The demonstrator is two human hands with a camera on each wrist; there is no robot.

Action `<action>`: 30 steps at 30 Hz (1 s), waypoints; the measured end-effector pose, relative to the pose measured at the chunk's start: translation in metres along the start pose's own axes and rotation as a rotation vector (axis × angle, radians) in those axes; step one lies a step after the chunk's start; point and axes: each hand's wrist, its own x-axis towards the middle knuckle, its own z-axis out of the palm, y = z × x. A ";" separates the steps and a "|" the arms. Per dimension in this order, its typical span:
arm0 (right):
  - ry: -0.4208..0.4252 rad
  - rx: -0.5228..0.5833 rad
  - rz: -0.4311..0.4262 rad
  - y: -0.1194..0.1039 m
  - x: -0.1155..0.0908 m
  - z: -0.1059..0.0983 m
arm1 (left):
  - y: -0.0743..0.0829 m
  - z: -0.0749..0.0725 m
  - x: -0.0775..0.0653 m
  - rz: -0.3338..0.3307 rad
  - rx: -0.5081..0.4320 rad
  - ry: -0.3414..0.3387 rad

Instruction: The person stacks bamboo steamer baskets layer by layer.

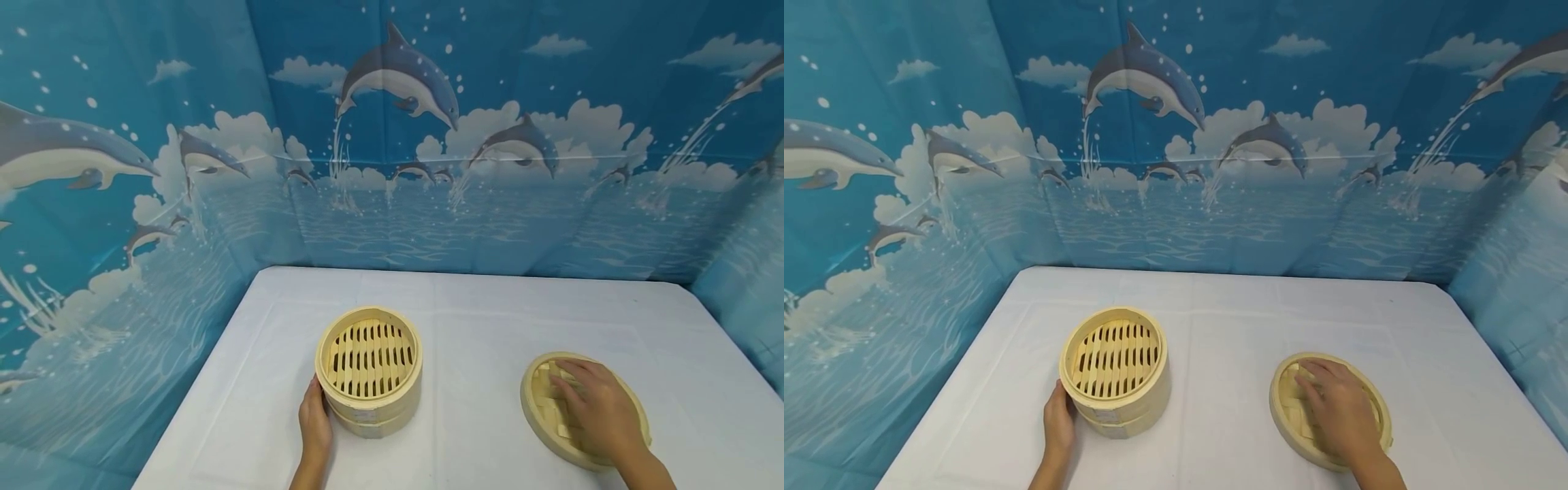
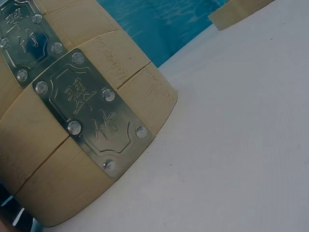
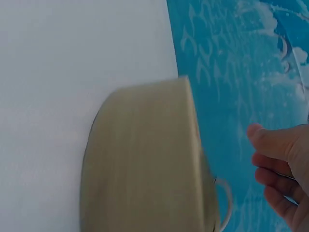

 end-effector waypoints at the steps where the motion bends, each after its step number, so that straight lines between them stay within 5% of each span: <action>1: -0.020 -0.008 0.017 0.003 -0.002 -0.001 | 0.000 0.000 0.000 0.000 -0.008 0.000; 14: -0.163 0.016 0.152 0.031 -0.019 -0.003 | -0.003 -0.001 0.000 -0.009 -0.007 -0.001; 30: -0.165 0.022 -0.006 0.051 -0.024 -0.009 | 0.002 0.001 -0.001 0.003 -0.011 0.010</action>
